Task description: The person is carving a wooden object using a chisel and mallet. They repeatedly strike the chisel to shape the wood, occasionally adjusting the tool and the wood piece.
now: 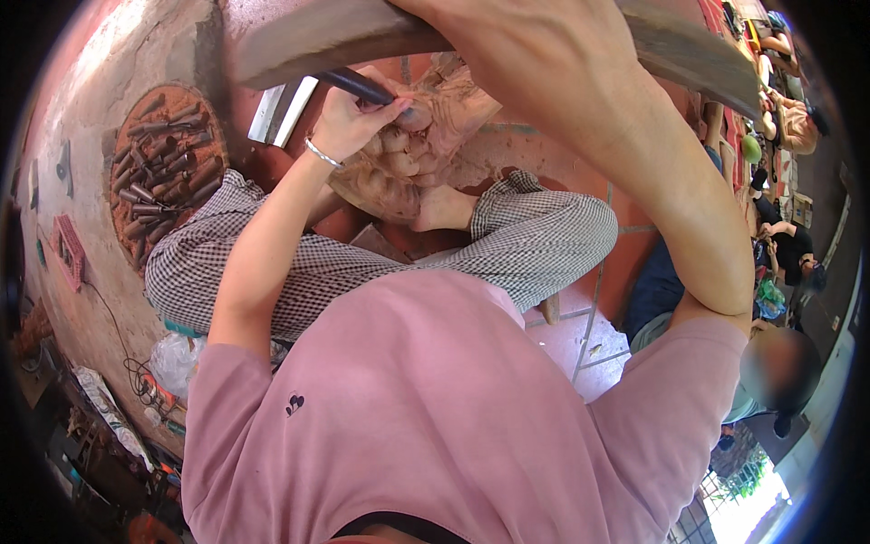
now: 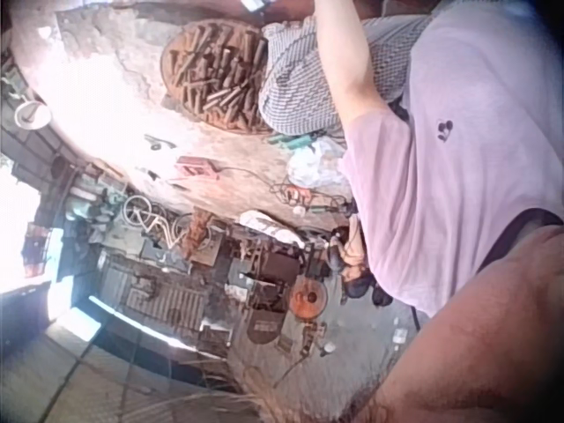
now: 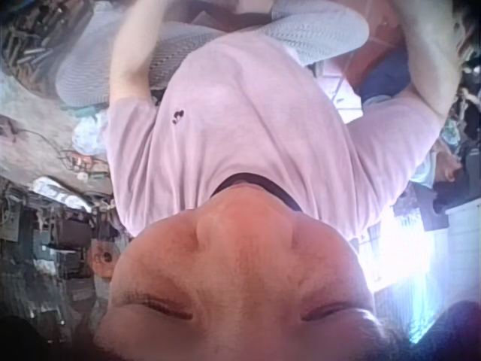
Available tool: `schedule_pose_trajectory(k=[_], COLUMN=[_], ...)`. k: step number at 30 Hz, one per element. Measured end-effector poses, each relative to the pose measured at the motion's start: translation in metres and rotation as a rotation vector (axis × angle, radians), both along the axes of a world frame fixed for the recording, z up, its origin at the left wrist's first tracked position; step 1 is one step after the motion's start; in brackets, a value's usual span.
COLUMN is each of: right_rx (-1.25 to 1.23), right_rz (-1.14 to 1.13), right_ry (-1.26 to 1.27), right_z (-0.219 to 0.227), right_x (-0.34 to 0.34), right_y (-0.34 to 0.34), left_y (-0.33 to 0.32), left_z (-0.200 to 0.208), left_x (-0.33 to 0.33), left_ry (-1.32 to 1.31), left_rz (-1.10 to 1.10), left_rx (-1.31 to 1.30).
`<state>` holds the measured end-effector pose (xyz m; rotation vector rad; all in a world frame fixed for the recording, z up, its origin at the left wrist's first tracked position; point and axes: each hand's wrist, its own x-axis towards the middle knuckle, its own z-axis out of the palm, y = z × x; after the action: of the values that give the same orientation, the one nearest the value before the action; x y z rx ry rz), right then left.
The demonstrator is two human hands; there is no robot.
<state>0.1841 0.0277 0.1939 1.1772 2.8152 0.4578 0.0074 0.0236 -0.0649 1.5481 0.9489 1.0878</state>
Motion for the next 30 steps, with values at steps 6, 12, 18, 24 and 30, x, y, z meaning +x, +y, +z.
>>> schedule_pose_trajectory(k=[6, 12, 18, 24, 30], right_rx=[-0.020, 0.002, -0.003, 0.057, 0.044], right_rz=[-0.082, -0.060, -0.077, -0.062, -0.026], right_ry=[-0.012, -0.016, -0.004, -0.008, -0.037], right_z=[0.001, -0.001, -0.002, -0.005, 0.001], right_x=[-0.001, 0.008, 0.010, 0.014, 0.009], right_y=[0.001, -0.002, -0.003, -0.003, -0.007], left_y=[-0.004, -0.004, -0.004, -0.003, -0.003], left_z=[0.005, 0.004, 0.008, 0.011, 0.005], left_x=[0.002, 0.004, 0.003, 0.002, 0.002], left_ry=[-0.023, 0.008, 0.056, 0.101, 0.090], left_rz=[-0.027, -0.024, -0.039, -0.057, -0.085], left_rx=[-0.071, 0.016, 0.012, 0.024, -0.023])
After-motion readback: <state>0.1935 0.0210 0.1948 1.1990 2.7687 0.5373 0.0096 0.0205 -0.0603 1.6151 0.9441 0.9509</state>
